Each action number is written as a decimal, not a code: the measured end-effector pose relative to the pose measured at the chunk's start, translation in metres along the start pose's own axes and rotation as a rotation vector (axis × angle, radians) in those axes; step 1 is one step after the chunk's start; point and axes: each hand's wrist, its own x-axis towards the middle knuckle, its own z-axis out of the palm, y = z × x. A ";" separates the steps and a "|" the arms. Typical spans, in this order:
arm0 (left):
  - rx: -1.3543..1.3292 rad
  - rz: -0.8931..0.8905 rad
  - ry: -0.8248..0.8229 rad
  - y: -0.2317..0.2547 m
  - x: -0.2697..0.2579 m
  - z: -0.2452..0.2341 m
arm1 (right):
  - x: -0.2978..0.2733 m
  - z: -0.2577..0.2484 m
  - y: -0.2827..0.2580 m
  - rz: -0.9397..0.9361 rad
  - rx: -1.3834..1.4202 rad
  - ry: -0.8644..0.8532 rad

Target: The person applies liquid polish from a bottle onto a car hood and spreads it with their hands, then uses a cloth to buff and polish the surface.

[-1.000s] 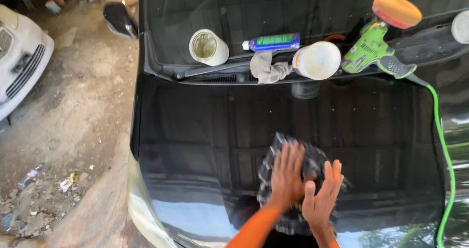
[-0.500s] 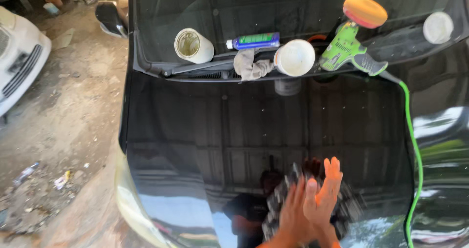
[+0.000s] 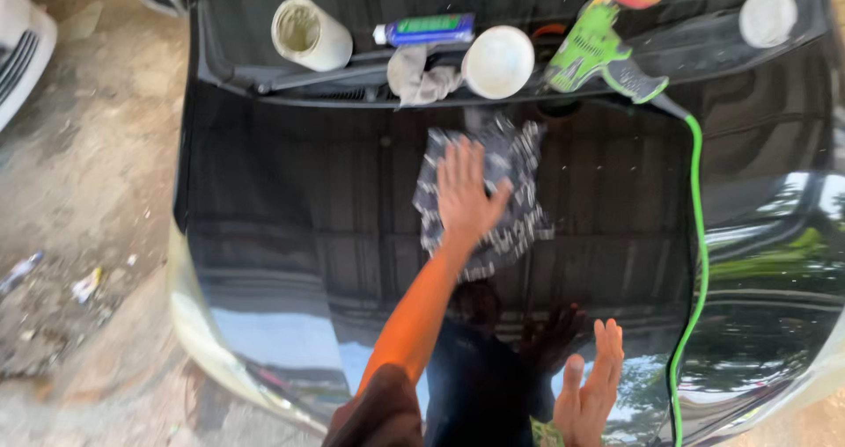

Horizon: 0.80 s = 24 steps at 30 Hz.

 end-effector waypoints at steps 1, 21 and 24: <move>-0.029 0.023 -0.042 0.012 -0.050 -0.009 | 0.004 0.003 0.003 0.005 0.009 -0.049; 0.267 -0.421 0.151 -0.036 -0.257 -0.084 | -0.060 0.005 0.009 -0.133 0.113 -0.299; -0.207 -0.352 -0.176 0.069 -0.337 -0.040 | -0.067 0.004 -0.001 -0.118 0.071 -0.274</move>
